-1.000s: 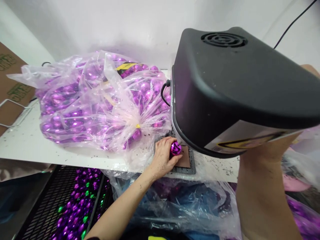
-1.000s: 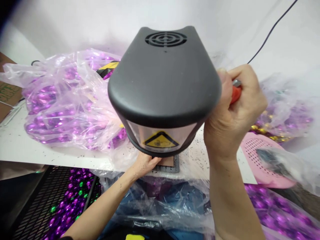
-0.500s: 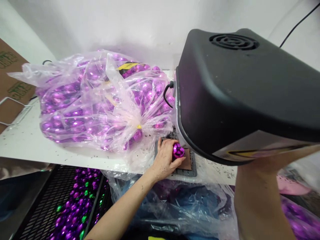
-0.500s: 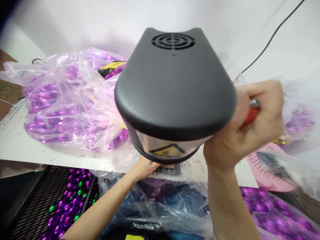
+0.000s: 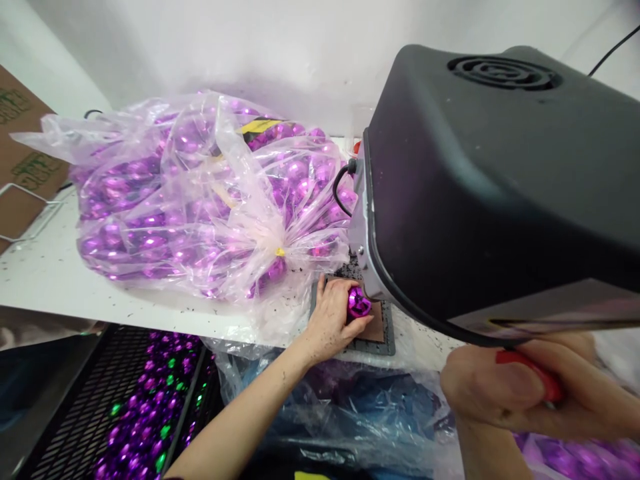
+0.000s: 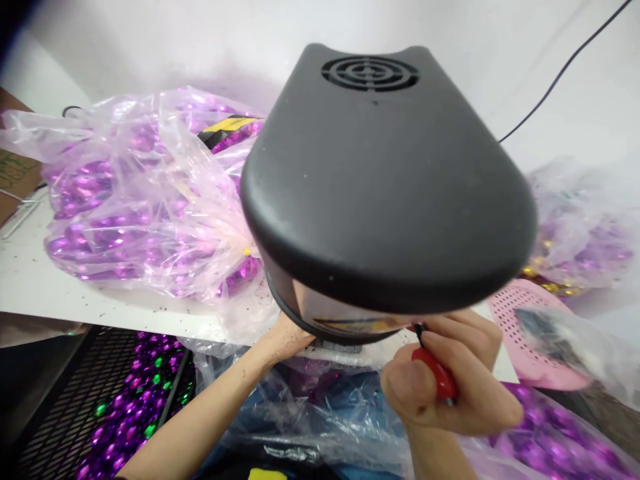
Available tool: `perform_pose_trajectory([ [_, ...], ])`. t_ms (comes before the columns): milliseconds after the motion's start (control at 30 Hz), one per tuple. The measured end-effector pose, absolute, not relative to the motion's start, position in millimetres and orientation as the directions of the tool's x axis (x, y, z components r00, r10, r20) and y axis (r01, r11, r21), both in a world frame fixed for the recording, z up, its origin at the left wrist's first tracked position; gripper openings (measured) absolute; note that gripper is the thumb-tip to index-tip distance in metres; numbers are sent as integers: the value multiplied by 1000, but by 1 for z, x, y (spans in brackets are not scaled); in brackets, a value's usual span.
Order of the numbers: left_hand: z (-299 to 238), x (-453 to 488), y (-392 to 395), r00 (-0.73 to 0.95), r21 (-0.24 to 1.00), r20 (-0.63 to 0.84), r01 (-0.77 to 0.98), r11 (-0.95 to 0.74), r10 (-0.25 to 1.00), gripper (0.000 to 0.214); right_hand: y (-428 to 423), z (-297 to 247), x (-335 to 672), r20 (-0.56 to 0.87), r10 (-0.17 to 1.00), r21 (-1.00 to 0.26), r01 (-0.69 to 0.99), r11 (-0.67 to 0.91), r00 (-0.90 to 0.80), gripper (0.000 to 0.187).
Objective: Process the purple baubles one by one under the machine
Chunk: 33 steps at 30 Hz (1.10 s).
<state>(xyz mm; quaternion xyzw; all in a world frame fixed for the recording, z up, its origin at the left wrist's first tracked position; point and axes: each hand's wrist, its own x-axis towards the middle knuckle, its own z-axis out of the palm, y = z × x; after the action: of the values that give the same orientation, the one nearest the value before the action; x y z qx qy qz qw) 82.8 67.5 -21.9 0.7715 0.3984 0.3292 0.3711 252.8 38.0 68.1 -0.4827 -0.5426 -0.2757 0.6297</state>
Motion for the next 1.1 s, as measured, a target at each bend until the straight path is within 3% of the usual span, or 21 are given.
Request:
perform_pose_trajectory([
  [67,-21,83,67,445,838,227,364,-406,866,42,46,65,252,983,27,-170,830,531,184,29],
  [133,-22,84,67,429,839,240,359,-408,871,41,51,63,252,986,-32,-114,803,584,164,21],
  [633,-19,85,67,428,844,217,369,-389,877,44,52,59,237,962,-23,-222,827,517,272,31],
  [767,-23,85,68,462,813,205,410,-413,863,46,51,59,235,966,-45,-200,843,499,255,33],
  [933,-26,84,67,479,785,211,436,-440,852,43,41,58,233,966,173,-251,848,468,190,10],
  [1033,-28,84,67,483,774,217,444,-451,848,38,41,67,242,962,123,-273,821,501,244,23],
  [1100,-29,86,68,480,769,225,447,-457,848,40,46,83,252,941,149,-338,812,476,304,39],
])
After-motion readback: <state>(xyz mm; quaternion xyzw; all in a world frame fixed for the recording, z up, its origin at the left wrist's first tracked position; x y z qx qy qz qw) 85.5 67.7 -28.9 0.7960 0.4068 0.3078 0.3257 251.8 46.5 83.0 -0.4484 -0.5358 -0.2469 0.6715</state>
